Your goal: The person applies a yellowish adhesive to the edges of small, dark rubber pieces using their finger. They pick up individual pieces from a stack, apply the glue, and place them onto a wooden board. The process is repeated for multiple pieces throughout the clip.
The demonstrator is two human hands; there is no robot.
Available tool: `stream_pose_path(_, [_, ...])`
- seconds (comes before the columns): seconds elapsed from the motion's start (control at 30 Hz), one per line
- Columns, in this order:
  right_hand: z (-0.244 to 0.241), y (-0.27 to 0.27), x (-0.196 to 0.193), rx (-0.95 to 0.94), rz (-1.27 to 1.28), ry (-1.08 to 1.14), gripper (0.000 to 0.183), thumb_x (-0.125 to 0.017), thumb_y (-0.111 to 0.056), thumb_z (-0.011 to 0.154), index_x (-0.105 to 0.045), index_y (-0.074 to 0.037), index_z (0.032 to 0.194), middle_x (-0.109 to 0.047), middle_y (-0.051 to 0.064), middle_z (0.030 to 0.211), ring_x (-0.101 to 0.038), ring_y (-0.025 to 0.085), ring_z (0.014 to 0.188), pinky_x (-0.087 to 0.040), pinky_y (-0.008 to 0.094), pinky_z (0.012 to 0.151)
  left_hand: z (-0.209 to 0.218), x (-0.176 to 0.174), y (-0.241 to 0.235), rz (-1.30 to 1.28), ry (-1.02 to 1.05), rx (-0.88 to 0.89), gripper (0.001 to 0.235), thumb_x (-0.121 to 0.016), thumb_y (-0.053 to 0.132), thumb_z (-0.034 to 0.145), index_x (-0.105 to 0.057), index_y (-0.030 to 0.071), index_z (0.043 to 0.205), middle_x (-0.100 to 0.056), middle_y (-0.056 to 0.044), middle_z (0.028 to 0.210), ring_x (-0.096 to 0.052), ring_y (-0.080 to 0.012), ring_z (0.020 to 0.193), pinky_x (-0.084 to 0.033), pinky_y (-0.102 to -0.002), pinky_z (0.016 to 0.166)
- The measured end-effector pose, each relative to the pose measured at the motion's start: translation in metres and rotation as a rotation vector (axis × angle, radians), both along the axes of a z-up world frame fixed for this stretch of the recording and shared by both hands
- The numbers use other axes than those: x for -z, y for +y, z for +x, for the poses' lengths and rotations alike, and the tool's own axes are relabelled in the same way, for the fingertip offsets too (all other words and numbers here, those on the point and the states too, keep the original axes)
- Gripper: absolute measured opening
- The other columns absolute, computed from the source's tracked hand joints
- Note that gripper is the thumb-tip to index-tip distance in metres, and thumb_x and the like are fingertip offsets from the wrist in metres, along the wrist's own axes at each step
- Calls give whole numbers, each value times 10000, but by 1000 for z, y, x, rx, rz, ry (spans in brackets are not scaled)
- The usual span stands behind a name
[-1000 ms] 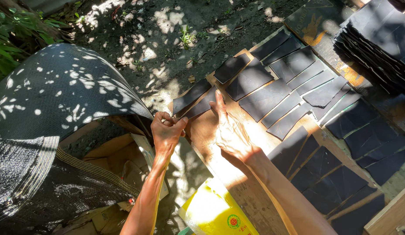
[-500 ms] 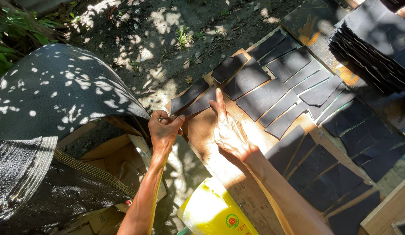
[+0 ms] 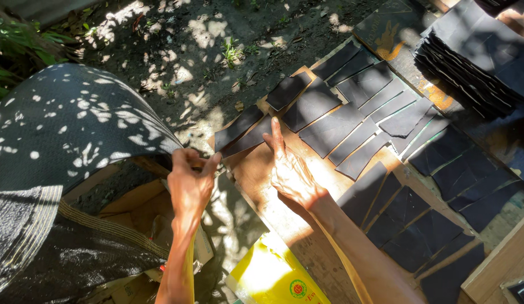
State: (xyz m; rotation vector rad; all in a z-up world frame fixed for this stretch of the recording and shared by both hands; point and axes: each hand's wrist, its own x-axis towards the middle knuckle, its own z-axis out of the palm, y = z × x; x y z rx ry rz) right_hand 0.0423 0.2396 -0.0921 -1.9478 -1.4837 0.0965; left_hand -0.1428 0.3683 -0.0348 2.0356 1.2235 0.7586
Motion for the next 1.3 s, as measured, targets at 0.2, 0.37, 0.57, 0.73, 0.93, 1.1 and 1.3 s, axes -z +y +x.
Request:
stream_pose_path(0.2, [-7,3,7,-37,-8,34,1066,-622,75,767,52,-18,1587,-521,179,1493,-685,307,1001,-547,376,849,30,-1,-12,-37,-279,450,305,-506,-7,999,-470,-29,1301,-725,-217,1098,-723,-248,951,-580,-330,799])
stream_pose_path(0.37, [-4,-1,6,-63,-16,97,1085,-627,75,763,74,-17,1586,-509,182,1509,-688,311,1004,-547,378,851,73,18,4,47,-97,657,518,-470,-83,846,-370,-81,1354,-686,-311,1061,-706,-404,997,-566,-424,875])
stream_pose_path(0.57, [-16,-23,-23,34,95,379,936,-562,89,853,-86,-105,1636,-575,166,1485,-716,269,980,-573,355,835,74,10,-4,162,-36,733,596,-554,-69,784,-337,-149,1333,-589,-324,811,-625,-451,755,-508,-490,697])
stream_pose_path(0.73, [-50,-102,-63,224,261,572,769,-502,69,908,-229,-142,1595,-665,113,1385,-531,128,747,-504,245,615,73,10,-3,134,133,717,554,-574,-41,824,-384,-123,1337,-575,-280,809,-598,-421,730,-485,-480,658])
stream_pose_path(0.93, [-91,-245,-91,441,541,504,607,-553,33,965,-338,-68,1523,-695,199,1216,-589,77,717,-529,250,697,85,40,21,267,215,722,477,-615,-1,890,-487,-41,1348,-612,-248,891,-609,-396,801,-486,-480,700])
stream_pose_path(1.1, [-111,-370,-87,723,547,391,600,-550,35,969,-308,-41,1513,-718,174,1099,-640,78,707,-565,251,708,75,0,-3,267,311,643,382,-595,-24,1017,-579,20,1396,-709,-236,1116,-692,-388,1024,-541,-467,852])
stream_pose_path(1.3, [-130,-473,-91,1115,719,259,493,-543,20,995,-454,-33,1477,-629,28,793,-557,49,674,-489,227,662,99,-23,-131,74,31,823,239,-698,-12,938,-688,0,1177,-724,-120,954,-692,-183,829,-549,-288,784])
